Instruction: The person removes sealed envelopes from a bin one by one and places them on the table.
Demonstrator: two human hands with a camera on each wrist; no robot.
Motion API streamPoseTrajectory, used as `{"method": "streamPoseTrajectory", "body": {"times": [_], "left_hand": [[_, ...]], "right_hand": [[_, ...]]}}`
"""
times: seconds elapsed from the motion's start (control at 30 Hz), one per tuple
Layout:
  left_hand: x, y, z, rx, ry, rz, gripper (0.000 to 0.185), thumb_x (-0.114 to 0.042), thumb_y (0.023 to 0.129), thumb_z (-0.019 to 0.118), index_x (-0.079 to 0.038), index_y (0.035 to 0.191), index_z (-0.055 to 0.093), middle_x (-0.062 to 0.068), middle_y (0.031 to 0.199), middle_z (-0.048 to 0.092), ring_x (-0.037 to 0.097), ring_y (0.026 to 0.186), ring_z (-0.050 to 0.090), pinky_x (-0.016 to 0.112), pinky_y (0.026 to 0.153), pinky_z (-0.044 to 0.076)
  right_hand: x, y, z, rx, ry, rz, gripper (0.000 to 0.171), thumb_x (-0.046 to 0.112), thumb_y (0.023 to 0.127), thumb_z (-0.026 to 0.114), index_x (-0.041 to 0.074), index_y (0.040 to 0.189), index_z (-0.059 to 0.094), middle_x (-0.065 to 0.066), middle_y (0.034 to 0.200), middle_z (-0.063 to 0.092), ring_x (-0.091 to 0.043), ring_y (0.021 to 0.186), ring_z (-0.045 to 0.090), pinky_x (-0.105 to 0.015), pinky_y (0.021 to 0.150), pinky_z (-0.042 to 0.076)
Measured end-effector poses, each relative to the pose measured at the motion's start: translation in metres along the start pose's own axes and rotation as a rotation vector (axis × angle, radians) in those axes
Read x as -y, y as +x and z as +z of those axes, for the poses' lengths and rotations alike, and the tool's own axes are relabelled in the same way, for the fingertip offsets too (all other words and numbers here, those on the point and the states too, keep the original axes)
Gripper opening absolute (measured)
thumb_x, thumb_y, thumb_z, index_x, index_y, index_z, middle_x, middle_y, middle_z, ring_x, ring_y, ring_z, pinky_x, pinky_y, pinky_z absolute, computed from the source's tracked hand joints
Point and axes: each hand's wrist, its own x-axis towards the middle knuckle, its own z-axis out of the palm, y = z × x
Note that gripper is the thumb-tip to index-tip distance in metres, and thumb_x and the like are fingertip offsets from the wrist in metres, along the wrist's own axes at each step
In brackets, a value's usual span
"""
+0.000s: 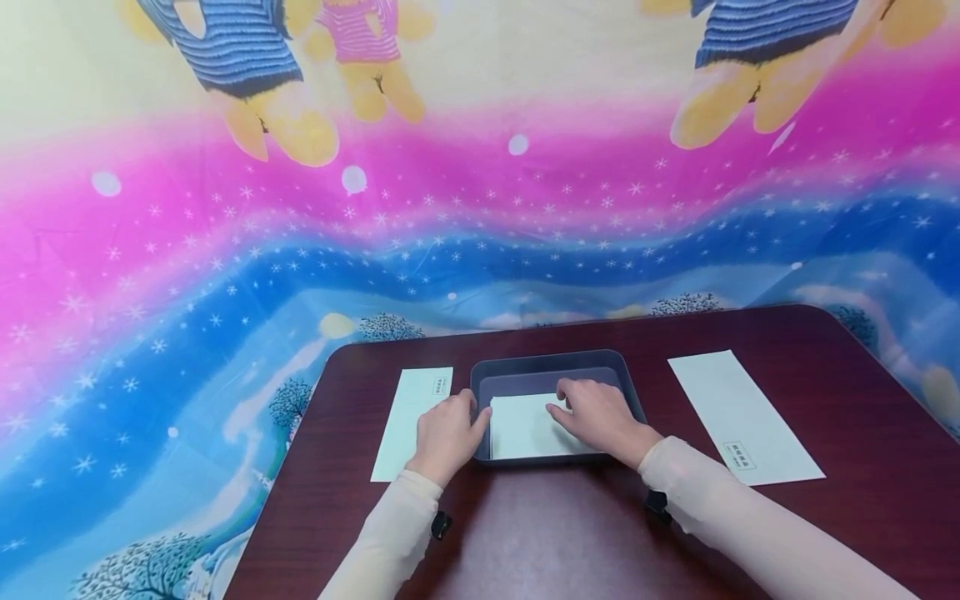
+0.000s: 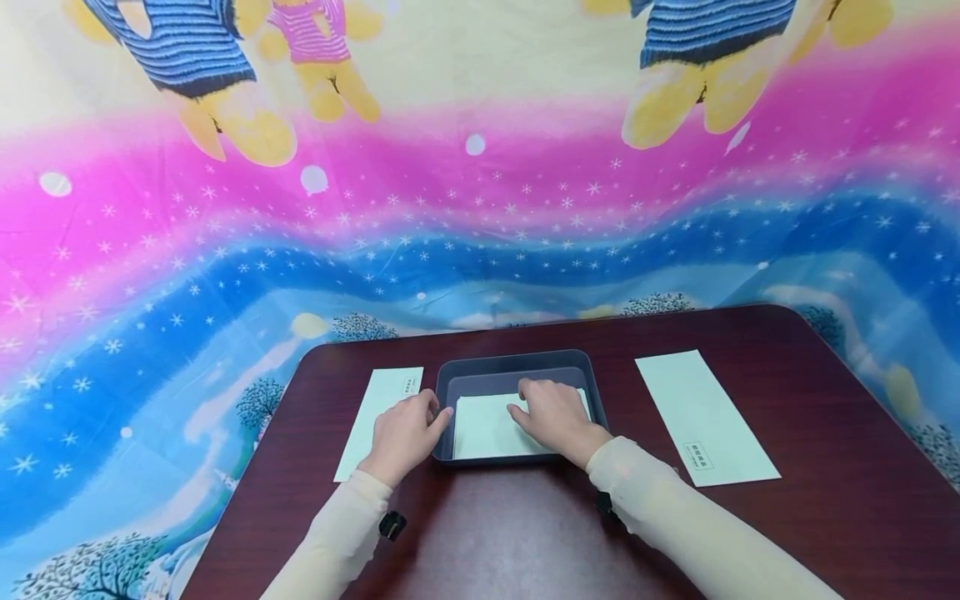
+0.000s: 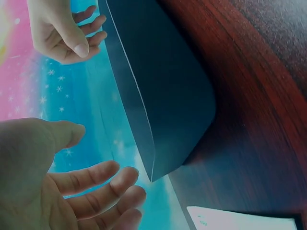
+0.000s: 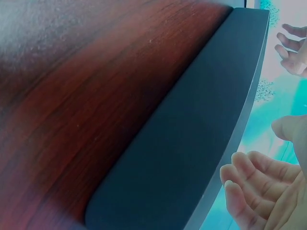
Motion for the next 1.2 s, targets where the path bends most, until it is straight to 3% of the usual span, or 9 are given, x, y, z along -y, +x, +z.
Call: {"method": "streamPoseTrajectory", "body": {"times": [0.27,0.43,0.63,0.87,1.2], "left_hand": [[-0.007,-0.002,0.005,-0.003,0.013,0.057,0.03,-0.04,0.095,0.067,-0.01,0.093,0.069,-0.002,0.063,0.056,0.01,0.051,0.048,0.026,0.047,0.037],[-0.011,-0.002,0.006,-0.013,0.017,0.083,0.03,-0.039,0.095,0.068,-0.009,0.089,0.068,-0.002,0.06,0.054,0.01,0.05,0.046,0.026,0.045,0.035],[-0.014,-0.001,0.009,0.001,0.016,0.09,0.029,-0.038,0.095,0.068,-0.01,0.088,0.067,-0.003,0.059,0.052,0.01,0.05,0.044,0.027,0.045,0.034],[-0.019,0.0,0.009,0.027,0.025,0.092,0.03,-0.04,0.095,0.068,-0.01,0.093,0.068,-0.001,0.064,0.06,0.012,0.054,0.052,0.029,0.048,0.042],[-0.022,0.0,0.014,0.046,0.027,0.108,0.032,-0.041,0.095,0.068,-0.009,0.097,0.07,-0.001,0.064,0.06,0.011,0.053,0.052,0.027,0.048,0.04]], "right_hand": [[-0.004,0.002,-0.001,0.006,-0.001,0.005,0.027,0.037,0.093,0.071,0.011,0.102,0.072,-0.002,0.088,0.074,-0.01,0.07,0.064,-0.035,0.065,0.056],[-0.007,0.003,-0.001,0.011,-0.005,0.003,0.027,0.038,0.093,0.07,0.012,0.1,0.072,-0.001,0.086,0.073,-0.008,0.065,0.06,-0.034,0.062,0.053],[-0.011,0.004,0.001,0.01,-0.01,0.008,0.026,0.037,0.094,0.07,0.012,0.1,0.071,-0.001,0.085,0.073,-0.008,0.062,0.059,-0.033,0.059,0.052],[-0.014,0.007,0.002,0.045,-0.015,0.022,0.03,0.037,0.093,0.071,0.009,0.105,0.071,-0.002,0.085,0.073,-0.009,0.063,0.059,-0.034,0.058,0.052],[-0.022,0.008,0.003,0.081,-0.023,0.029,0.033,0.036,0.093,0.072,0.007,0.109,0.071,-0.005,0.089,0.073,-0.012,0.068,0.063,-0.036,0.064,0.055]]}}
